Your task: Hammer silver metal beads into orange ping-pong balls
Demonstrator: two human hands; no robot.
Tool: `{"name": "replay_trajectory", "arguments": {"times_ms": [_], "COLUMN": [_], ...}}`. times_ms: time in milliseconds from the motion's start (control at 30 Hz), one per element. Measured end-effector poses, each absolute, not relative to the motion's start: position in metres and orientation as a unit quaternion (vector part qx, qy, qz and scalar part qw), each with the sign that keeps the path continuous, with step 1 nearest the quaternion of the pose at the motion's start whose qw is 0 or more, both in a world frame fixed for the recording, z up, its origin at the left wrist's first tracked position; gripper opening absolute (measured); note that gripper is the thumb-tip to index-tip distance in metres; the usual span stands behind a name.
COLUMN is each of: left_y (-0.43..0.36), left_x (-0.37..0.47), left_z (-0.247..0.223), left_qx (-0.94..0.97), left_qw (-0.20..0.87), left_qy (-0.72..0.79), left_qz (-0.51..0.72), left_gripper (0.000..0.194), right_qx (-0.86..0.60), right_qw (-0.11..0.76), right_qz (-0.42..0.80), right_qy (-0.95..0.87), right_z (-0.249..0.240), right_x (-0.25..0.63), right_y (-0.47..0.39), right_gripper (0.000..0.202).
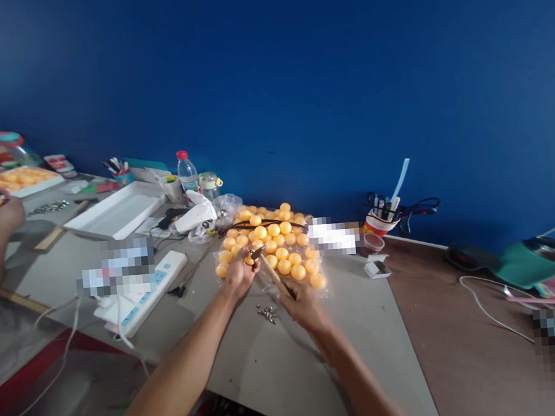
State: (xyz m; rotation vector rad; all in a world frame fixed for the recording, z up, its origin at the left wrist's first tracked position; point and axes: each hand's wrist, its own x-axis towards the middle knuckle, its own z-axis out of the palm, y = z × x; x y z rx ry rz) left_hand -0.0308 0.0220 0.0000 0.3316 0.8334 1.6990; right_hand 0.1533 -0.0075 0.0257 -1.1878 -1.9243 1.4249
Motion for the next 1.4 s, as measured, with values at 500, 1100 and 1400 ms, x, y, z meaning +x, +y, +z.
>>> {"name": "replay_trajectory", "arguments": {"times_ms": [500,1100,1400], "left_y": [0.025,0.016,0.016], "left_x": [-0.029,-0.03,-0.032], "left_z": [-0.009,0.008,0.006], "left_qx": [0.171,0.17,0.171], "left_qw": [0.545,0.563,0.561], "left_qy": [0.382,0.359,0.352], "left_qz": [0.727,0.725,0.729], "left_gripper": [0.019,0.031,0.033], "right_qx": [-0.425,-0.415,-0.434], "right_qw": [0.255,0.264,0.232], "right_qz": [0.536,0.549,0.523], "right_qy": [-0.683,-0.676,-0.695], "right_z": [0.032,0.031,0.026], "right_x": [0.156,0.16,0.153], "right_y": [-0.008,-0.006,-0.007], "right_gripper": [0.024,0.036,0.02]}}
